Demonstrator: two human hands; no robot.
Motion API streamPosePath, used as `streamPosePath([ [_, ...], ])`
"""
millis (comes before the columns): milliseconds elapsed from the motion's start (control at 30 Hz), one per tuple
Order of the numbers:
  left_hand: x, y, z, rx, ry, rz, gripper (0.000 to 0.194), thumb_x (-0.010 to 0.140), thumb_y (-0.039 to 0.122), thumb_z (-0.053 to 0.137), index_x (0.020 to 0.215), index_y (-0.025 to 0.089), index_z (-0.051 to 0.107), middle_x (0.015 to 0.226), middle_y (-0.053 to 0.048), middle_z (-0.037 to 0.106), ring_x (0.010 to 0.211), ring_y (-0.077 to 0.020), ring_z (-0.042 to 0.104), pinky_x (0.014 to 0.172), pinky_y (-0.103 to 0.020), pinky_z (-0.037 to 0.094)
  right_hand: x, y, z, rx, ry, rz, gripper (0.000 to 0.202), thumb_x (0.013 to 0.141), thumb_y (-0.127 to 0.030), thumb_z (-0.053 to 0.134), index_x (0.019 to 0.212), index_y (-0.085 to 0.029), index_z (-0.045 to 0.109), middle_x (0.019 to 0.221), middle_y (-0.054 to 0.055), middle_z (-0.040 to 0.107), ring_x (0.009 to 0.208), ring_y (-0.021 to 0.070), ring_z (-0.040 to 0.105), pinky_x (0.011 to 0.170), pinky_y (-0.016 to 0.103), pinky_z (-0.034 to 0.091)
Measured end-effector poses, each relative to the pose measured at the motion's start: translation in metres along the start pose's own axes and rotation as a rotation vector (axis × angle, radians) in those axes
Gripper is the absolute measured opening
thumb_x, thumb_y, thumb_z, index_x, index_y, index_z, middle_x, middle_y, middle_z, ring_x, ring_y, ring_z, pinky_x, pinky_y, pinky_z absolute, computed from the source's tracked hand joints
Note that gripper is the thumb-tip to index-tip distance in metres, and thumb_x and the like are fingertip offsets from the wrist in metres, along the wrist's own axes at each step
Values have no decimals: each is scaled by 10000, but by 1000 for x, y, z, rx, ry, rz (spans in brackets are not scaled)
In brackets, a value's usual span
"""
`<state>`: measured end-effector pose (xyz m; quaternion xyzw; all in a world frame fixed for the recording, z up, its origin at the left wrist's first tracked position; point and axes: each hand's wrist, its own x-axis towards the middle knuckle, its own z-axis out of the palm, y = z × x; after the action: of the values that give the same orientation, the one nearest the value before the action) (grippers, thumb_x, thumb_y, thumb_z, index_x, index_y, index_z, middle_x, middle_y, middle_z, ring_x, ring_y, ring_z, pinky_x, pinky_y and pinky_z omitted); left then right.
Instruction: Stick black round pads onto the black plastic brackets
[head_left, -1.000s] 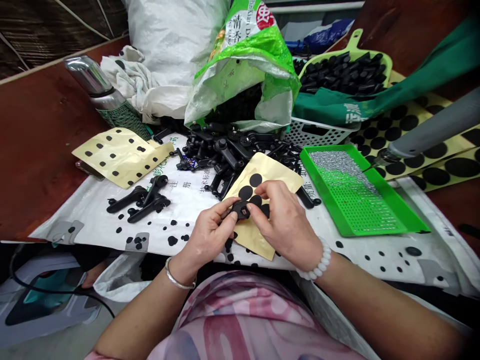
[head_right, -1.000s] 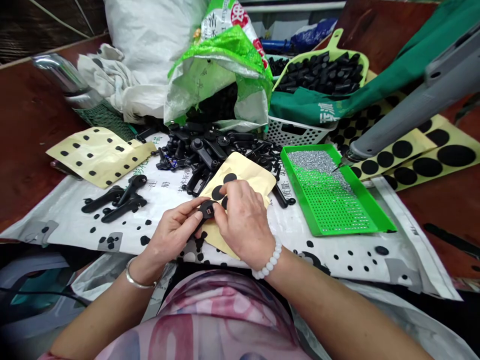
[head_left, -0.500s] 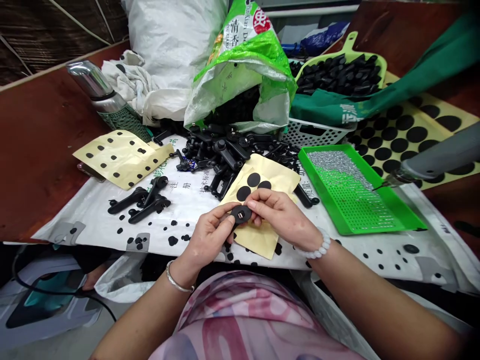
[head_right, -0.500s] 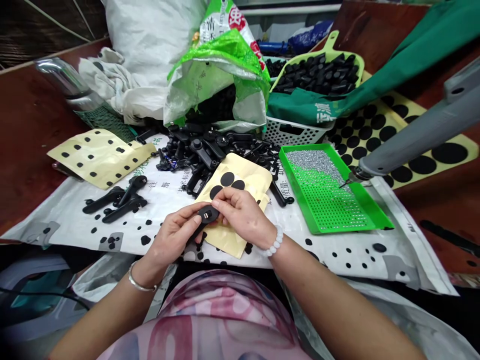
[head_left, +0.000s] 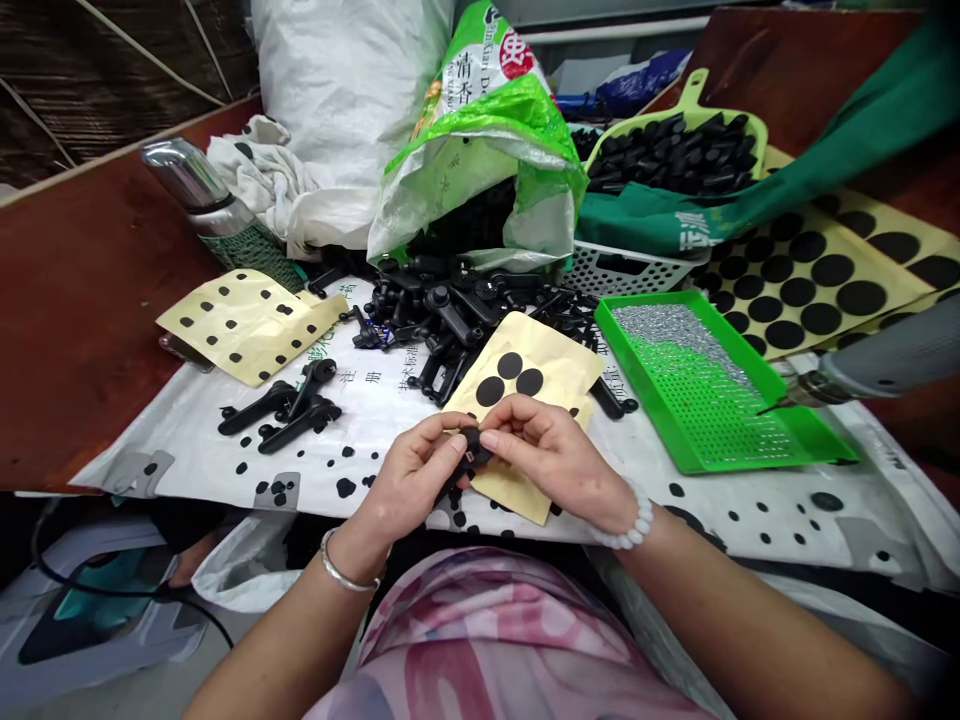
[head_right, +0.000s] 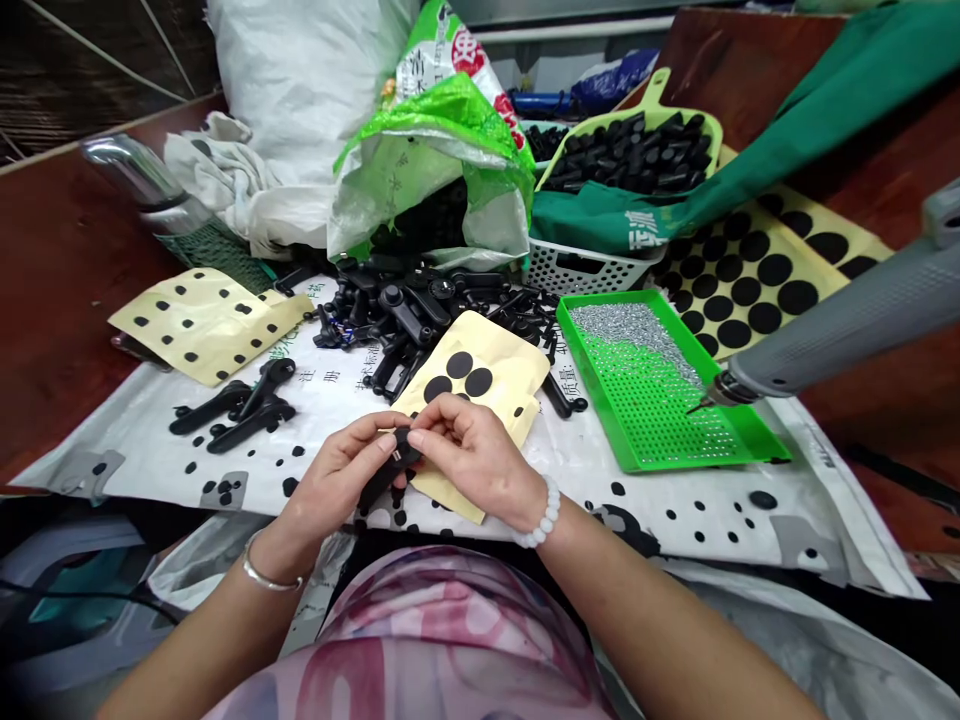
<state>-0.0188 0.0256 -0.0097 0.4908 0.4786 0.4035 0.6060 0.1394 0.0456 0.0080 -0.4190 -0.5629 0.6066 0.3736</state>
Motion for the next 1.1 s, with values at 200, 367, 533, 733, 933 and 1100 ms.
streamPosePath([
  [200,-3,12,-19,54,99,54,305,801,448,520,866,158,593,549,24,559,459,-97,505,440,-199,406,4,1,4,-165,74,-58,268,805,-399,538,671,-168,520,573,-32,496,506,83,458,481,220,376],
  [367,2,17,-79,695,760,288,315,756,419,576,974,193,608,711,-22,612,663,-181,597,635,-301,473,0,12,-17,-483,285,-280,141,834,-295,521,769,-176,559,684,5,577,613,115,528,572,244,418],
  [533,13,1,-123,1403,852,308,387,798,397,509,1106,179,594,991,-149,614,957,-337,565,860,-487,386,-1,24,-31,-845,413,-499,99,840,-218,502,812,-180,589,799,64,608,753,174,563,697,317,441],
  [733,12,-3,-96,1335,850,519,501,785,333,557,1242,144,480,1270,-209,463,1179,-379,414,960,-558,310,-3,30,-39,-1029,494,-548,151,846,-202,487,866,-169,632,845,89,631,803,200,587,720,347,441],
  [933,7,-6,-7,1196,169,870,429,808,251,535,1227,175,480,1240,-135,540,1190,-275,443,1015,-477,321,-15,36,-48,-1166,584,-487,150,837,-242,525,876,-169,650,840,71,639,801,203,572,753,369,374],
  [1100,22,-22,23,1352,-46,771,452,851,329,461,1253,127,496,1387,-143,421,1298,-325,309,1056,-528,210,-20,46,-43,-1286,534,-403,182,839,-272,529,894,-167,667,840,80,624,804,209,528,771,382,335],
])
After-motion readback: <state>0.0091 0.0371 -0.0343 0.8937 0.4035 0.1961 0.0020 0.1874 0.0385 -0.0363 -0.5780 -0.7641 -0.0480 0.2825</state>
